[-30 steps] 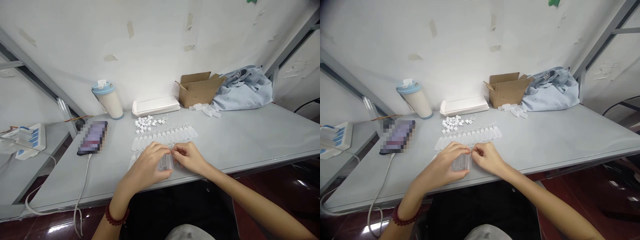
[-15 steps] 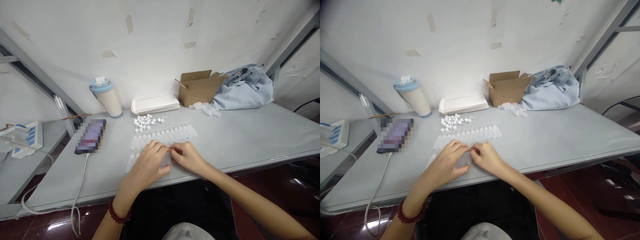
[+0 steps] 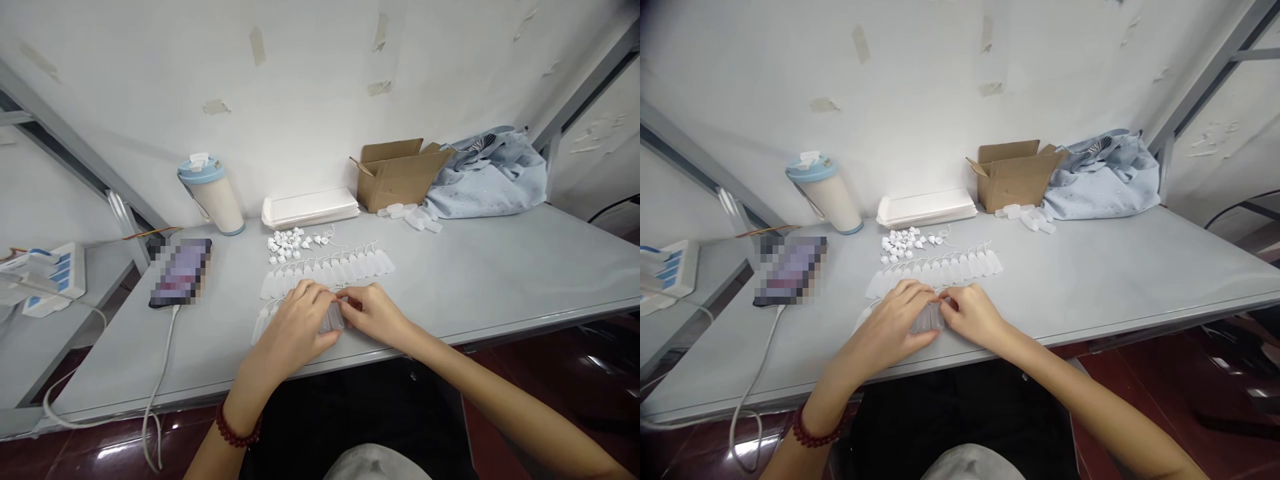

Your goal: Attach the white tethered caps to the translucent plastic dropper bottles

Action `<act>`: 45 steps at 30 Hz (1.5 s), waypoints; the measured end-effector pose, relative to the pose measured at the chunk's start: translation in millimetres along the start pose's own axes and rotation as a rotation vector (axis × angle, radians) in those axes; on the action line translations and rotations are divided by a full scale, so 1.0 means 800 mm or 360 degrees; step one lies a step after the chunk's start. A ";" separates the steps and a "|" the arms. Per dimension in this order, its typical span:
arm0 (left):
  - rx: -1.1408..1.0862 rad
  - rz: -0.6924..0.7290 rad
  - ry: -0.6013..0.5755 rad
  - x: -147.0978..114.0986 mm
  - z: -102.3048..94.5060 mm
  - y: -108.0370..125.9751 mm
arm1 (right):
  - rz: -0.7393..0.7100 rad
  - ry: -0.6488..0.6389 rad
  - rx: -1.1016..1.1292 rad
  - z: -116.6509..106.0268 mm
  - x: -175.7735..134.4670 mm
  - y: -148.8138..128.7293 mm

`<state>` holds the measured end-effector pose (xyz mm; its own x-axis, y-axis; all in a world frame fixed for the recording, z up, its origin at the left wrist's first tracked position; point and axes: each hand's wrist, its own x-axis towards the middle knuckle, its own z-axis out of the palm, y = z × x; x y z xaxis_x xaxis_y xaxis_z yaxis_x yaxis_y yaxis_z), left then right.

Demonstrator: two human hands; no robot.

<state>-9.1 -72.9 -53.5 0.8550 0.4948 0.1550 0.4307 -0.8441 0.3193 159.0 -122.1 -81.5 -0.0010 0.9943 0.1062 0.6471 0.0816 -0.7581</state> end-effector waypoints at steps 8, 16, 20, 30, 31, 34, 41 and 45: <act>-0.0127 0.0012 0.0059 -0.005 -0.008 0.000 | -0.0041 0.0065 -0.0025 -0.005 -0.003 -0.004; -0.0011 -0.0037 0.0043 0.067 -0.039 -0.044 | 0.0176 0.0746 -0.0432 -0.123 0.037 0.072; 0.0086 -0.0097 0.0054 0.141 -0.040 -0.079 | 0.0261 0.0911 -0.0679 -0.186 0.060 0.134; 0.0024 -0.0185 0.0031 0.196 0.002 -0.100 | 0.0312 0.0836 -0.0744 -0.192 0.063 0.201; -0.0009 -0.0188 0.0057 0.195 0.002 -0.099 | 0.0319 0.0843 -0.0733 -0.193 0.062 0.199; -0.0139 -0.0194 0.0170 0.189 -0.005 -0.090 | 0.0325 0.0902 -0.0684 -0.194 0.058 0.187; -0.0610 -0.0238 0.0533 0.147 -0.033 -0.057 | 0.0037 0.0854 -0.0427 -0.141 0.051 0.114; -0.0856 -0.0258 0.0633 0.106 -0.034 -0.037 | -0.0126 0.0655 -0.0173 -0.098 0.035 0.054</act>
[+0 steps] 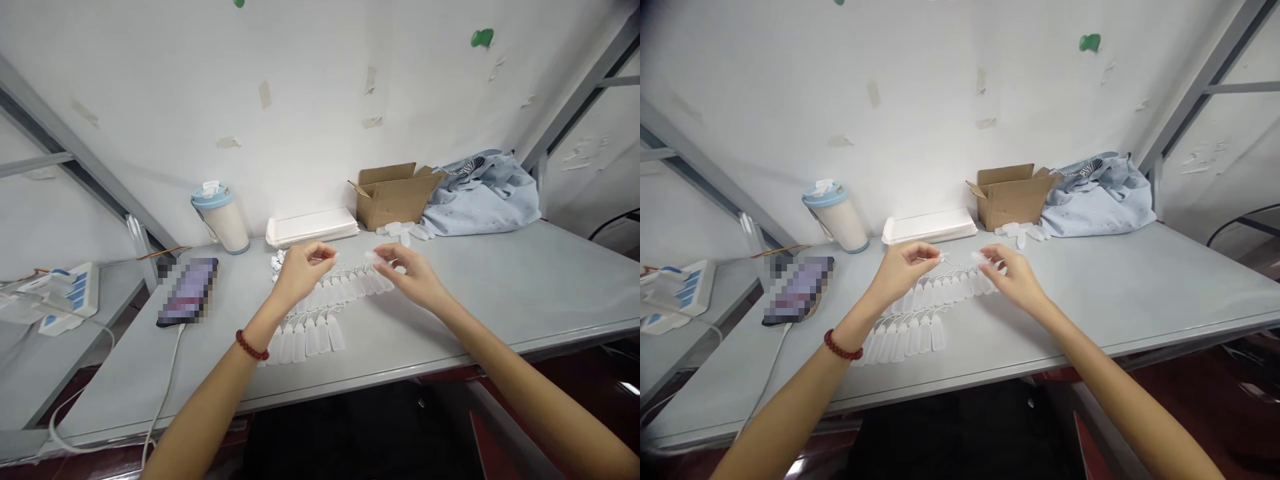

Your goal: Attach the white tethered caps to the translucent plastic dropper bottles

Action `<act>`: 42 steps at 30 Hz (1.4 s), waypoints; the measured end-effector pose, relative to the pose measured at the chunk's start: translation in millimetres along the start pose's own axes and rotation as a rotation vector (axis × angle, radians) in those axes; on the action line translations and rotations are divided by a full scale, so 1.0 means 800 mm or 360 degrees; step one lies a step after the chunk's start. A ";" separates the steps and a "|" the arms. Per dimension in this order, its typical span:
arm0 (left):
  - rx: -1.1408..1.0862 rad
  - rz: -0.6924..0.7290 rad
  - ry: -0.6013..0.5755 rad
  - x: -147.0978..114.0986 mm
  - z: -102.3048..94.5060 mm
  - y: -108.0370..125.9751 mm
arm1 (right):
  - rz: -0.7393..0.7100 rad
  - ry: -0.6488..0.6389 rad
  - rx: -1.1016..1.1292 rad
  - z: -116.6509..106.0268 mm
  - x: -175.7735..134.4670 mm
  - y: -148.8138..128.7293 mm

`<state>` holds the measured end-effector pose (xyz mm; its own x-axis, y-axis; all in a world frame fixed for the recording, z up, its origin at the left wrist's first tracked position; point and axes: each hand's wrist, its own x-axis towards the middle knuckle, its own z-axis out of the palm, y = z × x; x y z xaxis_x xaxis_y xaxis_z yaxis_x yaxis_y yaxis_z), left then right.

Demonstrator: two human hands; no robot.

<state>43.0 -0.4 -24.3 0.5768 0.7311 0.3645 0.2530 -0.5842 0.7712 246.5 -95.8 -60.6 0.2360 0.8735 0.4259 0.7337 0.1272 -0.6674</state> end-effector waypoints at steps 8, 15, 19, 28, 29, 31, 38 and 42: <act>-0.0077 0.0013 0.0315 -0.075 -0.001 0.026 | 0.0214 -0.0475 0.1137 0.028 -0.028 -0.058; -0.0061 0.0072 0.0544 -0.098 0.024 0.012 | 0.0274 -0.0617 0.1124 0.029 -0.037 -0.057; 0.0014 0.0155 0.0577 -0.101 0.028 0.011 | 0.0268 -0.0684 0.1132 0.030 -0.040 -0.063; 0.0469 0.0499 0.0502 -0.112 0.023 0.016 | 0.0149 -0.0750 0.1084 0.039 -0.049 -0.065; 0.0500 0.0544 0.0489 -0.114 0.023 0.014 | 0.0131 -0.0760 0.1073 0.039 -0.049 -0.065; 0.0559 0.0627 0.0473 -0.116 0.024 0.010 | 0.0113 -0.0775 0.1082 0.039 -0.049 -0.065; 0.0712 0.0849 0.0491 -0.117 0.025 0.003 | 0.0120 -0.0737 0.1155 0.040 -0.047 -0.064; 0.0667 0.0814 0.0528 -0.116 0.025 0.006 | 0.0184 -0.0673 0.1205 0.040 -0.047 -0.066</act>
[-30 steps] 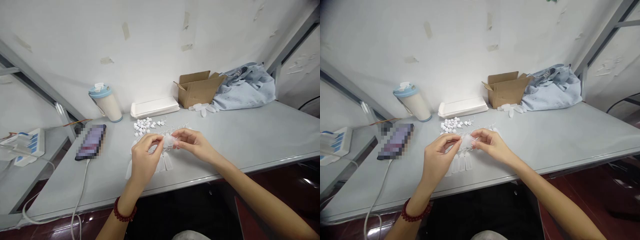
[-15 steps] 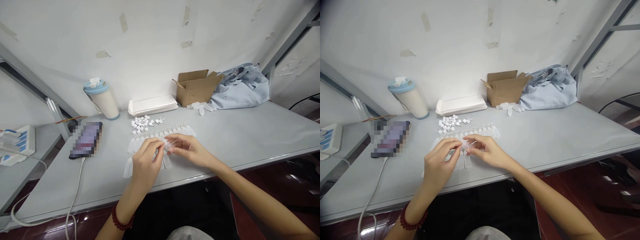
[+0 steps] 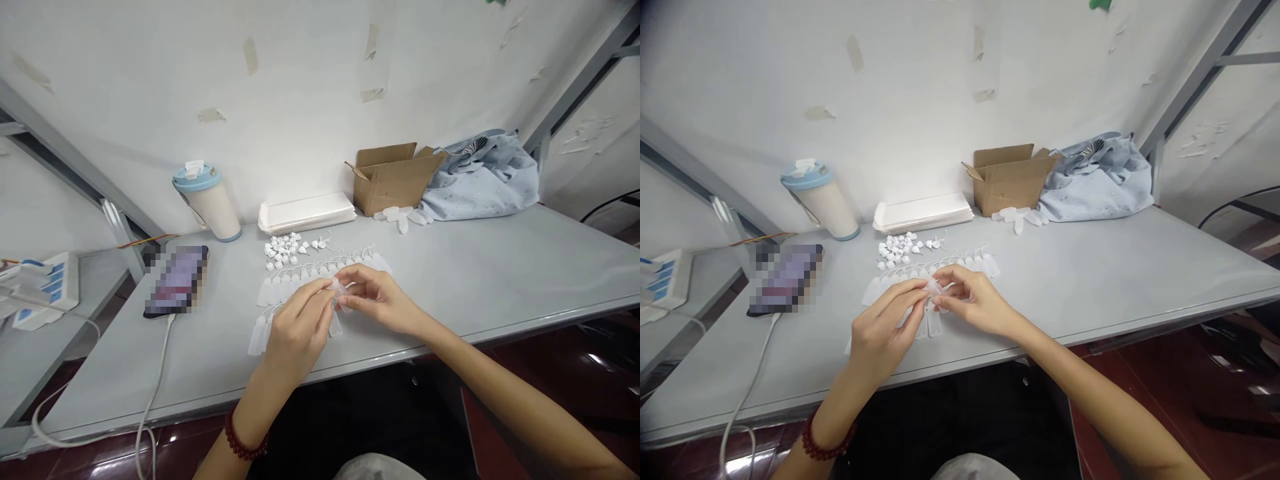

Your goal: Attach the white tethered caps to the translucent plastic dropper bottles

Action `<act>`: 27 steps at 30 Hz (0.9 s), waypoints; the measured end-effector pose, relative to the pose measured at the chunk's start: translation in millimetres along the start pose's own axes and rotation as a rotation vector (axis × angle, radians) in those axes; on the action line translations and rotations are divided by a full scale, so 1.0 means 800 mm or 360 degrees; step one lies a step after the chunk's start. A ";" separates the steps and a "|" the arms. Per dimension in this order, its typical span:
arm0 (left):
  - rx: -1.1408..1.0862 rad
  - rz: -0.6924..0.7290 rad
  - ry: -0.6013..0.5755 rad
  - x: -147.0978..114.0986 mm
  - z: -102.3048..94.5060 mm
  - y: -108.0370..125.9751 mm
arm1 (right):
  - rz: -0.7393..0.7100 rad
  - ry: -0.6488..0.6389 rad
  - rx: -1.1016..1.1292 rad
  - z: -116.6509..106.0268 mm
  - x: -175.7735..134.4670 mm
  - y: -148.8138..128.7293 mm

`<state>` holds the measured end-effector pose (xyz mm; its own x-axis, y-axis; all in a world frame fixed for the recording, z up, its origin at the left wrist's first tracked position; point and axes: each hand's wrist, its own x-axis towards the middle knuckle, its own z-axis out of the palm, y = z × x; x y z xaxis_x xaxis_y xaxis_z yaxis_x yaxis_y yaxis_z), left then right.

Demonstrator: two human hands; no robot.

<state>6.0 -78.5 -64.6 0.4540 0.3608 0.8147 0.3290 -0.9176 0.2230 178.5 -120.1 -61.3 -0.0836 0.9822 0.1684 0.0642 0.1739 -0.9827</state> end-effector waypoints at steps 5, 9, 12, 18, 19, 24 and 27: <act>-0.0076 -0.0104 0.0015 0.002 0.001 0.003 | 0.0063 0.0079 0.0003 0.002 0.001 -0.002; -0.0160 -0.0170 0.0002 0.006 0.000 0.006 | 0.0072 0.0106 -0.0017 0.002 0.000 -0.002; -0.0221 -0.0269 0.0020 0.008 -0.001 0.008 | 0.0061 0.0113 -0.0045 0.001 -0.001 -0.002; -0.0230 -0.0331 0.0001 0.006 0.000 0.013 | 0.0005 0.0124 -0.0074 0.002 -0.002 -0.001; -0.0237 -0.0318 -0.0013 0.006 0.001 0.014 | -0.0013 0.0135 -0.0073 0.002 -0.002 0.000; -0.0248 -0.0458 0.0031 0.003 0.005 0.016 | -0.0127 0.0197 -0.0190 0.002 -0.002 0.003; -0.0257 -0.0497 0.0043 0.001 0.007 0.017 | -0.0216 0.0229 -0.0321 0.003 -0.002 0.005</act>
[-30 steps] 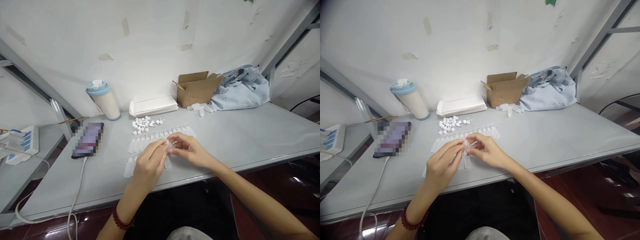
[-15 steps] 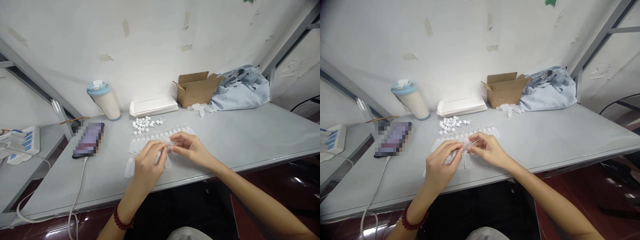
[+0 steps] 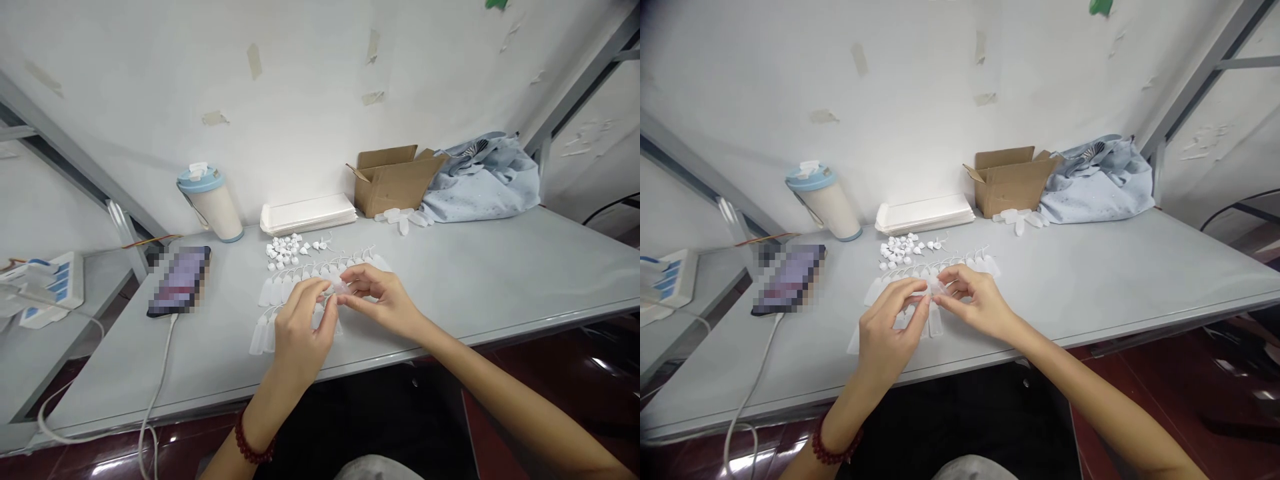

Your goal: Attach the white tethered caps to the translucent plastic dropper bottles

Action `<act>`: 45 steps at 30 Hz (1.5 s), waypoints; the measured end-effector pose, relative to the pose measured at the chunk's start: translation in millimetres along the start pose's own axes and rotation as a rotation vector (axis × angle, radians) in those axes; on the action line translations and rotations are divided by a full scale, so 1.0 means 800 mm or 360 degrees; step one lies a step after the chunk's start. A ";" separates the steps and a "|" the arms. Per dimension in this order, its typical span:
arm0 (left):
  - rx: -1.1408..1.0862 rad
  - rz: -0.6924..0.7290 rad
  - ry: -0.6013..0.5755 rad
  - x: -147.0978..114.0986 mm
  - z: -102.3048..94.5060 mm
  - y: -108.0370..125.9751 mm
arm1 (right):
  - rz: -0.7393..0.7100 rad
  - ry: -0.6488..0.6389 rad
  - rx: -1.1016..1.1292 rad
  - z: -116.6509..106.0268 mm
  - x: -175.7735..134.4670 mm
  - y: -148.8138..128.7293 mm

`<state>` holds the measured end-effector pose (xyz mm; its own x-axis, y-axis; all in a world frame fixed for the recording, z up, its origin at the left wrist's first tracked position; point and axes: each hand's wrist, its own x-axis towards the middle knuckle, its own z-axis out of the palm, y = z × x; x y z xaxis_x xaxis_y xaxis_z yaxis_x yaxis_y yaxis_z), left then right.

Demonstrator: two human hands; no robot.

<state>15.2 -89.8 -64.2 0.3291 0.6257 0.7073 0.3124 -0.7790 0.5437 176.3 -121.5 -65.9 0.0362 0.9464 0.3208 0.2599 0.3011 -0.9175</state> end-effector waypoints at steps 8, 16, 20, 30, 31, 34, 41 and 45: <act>-0.0052 -0.0063 -0.0056 -0.003 0.001 0.003 | -0.0218 0.0097 -0.0260 0.004 -0.003 0.005; -0.0299 -0.0550 -0.0105 0.001 -0.002 0.004 | -0.0476 0.0137 -0.0538 0.022 -0.013 0.009; -0.0581 -0.0660 -0.0239 0.006 -0.008 0.005 | -0.0386 0.0139 -0.0347 0.028 -0.016 0.006; -0.1026 -0.0783 -0.0516 0.018 -0.023 -0.003 | -0.0244 0.0015 0.0016 0.019 -0.014 -0.013; -0.0980 -0.0760 -0.0536 0.018 -0.023 -0.003 | -0.0243 0.0028 -0.0007 0.019 -0.014 -0.013; -0.0715 -0.0702 -0.0480 0.015 -0.021 -0.003 | -0.0177 0.0101 -0.0070 0.020 -0.013 -0.011; 0.0161 0.0250 -0.0096 0.004 -0.009 -0.003 | 0.0151 0.0236 -0.0045 0.015 -0.007 -0.011; 0.0340 0.0509 -0.0336 0.003 -0.006 -0.004 | 0.0263 0.0197 -0.0026 0.010 -0.005 -0.013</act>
<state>10.8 -86.1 -62.2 0.6072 0.3665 0.7050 0.3354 -0.9226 0.1908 165.8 -127.3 -59.4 0.1976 0.9610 0.1936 0.2563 0.1400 -0.9564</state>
